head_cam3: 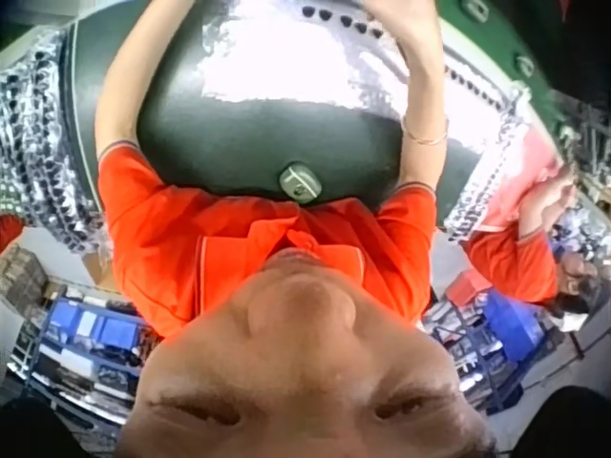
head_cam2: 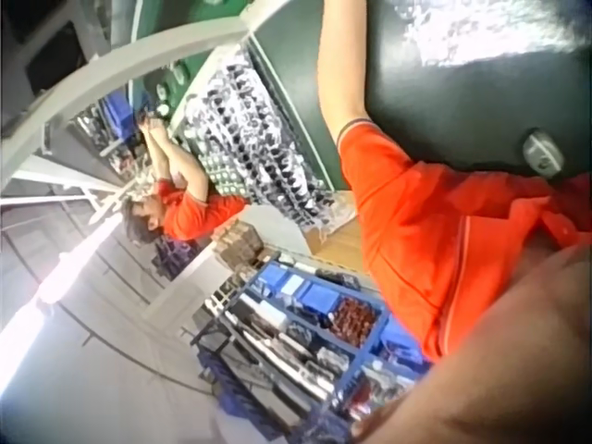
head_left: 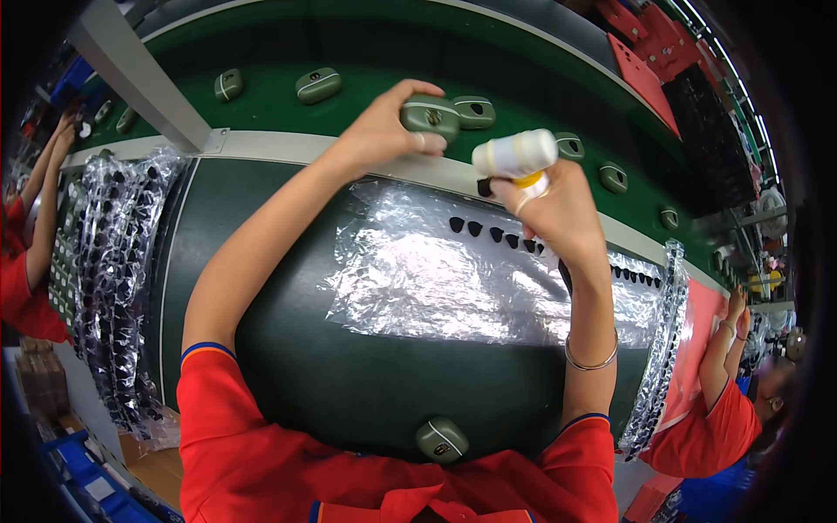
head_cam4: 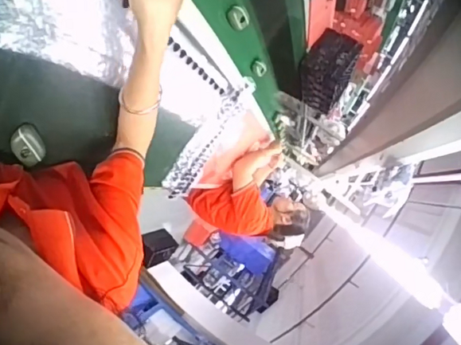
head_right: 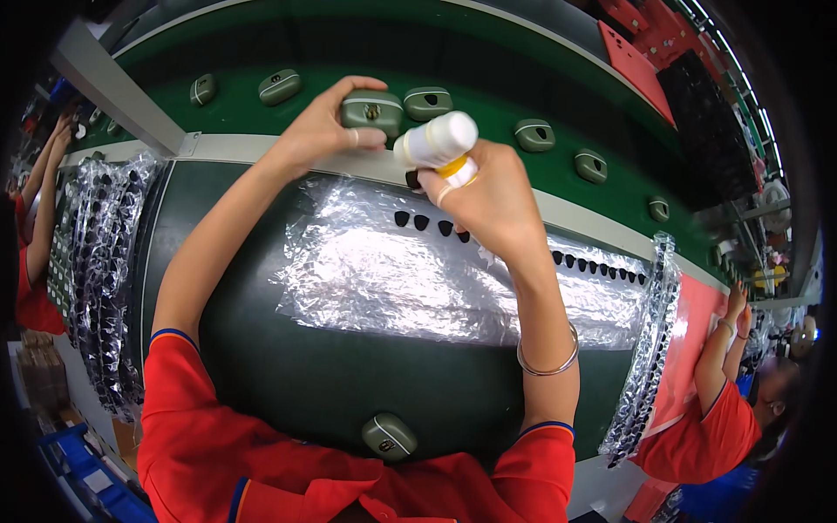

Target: The recorder is applying a liquid adhesive from a dispenser to small green circular components and placing them into a tray on an assembly line.

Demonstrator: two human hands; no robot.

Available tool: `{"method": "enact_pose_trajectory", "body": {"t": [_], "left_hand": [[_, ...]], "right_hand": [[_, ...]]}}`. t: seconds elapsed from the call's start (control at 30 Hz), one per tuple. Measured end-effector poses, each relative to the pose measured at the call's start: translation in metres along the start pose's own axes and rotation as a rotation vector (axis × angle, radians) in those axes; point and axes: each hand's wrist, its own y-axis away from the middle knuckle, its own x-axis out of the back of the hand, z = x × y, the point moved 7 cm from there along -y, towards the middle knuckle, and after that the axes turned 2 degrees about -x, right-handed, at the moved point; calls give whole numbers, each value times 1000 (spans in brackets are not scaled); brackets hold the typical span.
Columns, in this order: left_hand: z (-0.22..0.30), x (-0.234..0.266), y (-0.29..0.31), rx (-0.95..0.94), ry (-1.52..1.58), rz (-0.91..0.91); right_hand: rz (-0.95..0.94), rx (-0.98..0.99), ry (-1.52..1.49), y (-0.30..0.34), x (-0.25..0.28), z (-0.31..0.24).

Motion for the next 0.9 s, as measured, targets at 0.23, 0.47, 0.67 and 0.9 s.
{"method": "enact_pose_trajectory", "body": {"t": [0.23,0.47,0.67,0.9], "left_hand": [[34,-73,31,54,197,-211],[32,-80,38,135,243,-281],[33,-78,38,110,283,-259],[35,-66,31,69,249,-228]], "right_hand": [[247,213,27,12,26,-11],[81,9,-37,14,16,-10],[148,134,66,17,18,-12],[276,554,-206,35,24,-45]]}}
